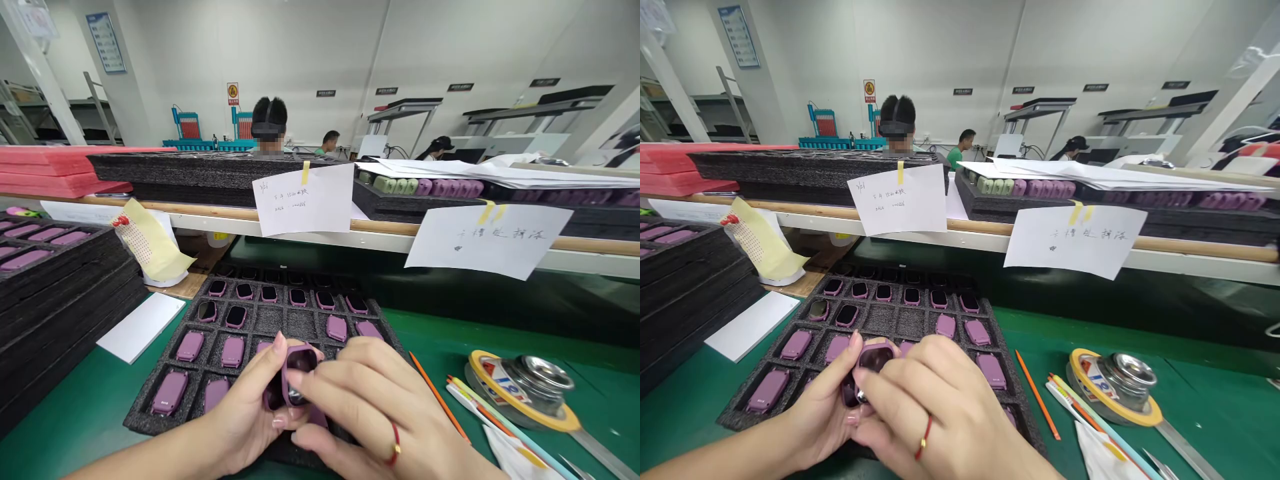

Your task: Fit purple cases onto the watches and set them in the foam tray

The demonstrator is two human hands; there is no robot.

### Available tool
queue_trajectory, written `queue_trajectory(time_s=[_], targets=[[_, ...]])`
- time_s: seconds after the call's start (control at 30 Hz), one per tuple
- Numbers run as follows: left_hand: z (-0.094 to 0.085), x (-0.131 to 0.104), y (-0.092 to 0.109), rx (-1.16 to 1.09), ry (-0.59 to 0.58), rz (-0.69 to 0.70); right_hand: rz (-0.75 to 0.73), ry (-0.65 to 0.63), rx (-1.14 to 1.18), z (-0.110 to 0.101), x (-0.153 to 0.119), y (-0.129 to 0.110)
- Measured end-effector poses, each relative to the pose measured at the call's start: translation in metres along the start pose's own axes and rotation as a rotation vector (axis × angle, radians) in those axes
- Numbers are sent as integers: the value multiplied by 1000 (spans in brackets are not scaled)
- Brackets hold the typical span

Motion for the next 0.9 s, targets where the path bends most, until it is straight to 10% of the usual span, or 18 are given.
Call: queue_trajectory(time_s=[0.17,0.53,0.77,0.9], targets=[[1,1,-5,129,-27,98,245,-120,115,3,1,4],[2,-2,4,141,12,-54,218,-126,234,1,4,14],[-4,9,-1,41,331,-74,542,-106,126,33,3,73],[-10,11,-5,46,314,-157,607,-205,80,62,-10,102]])
Point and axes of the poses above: each hand's wrist, its own x-axis towards the middle knuckle, its own z-axis out of the palm, y = z × x, the point moved 1 cm from there along x, towards the middle knuckle, and after that the axes turned 7 degrees about z, right-handed, at the moved point
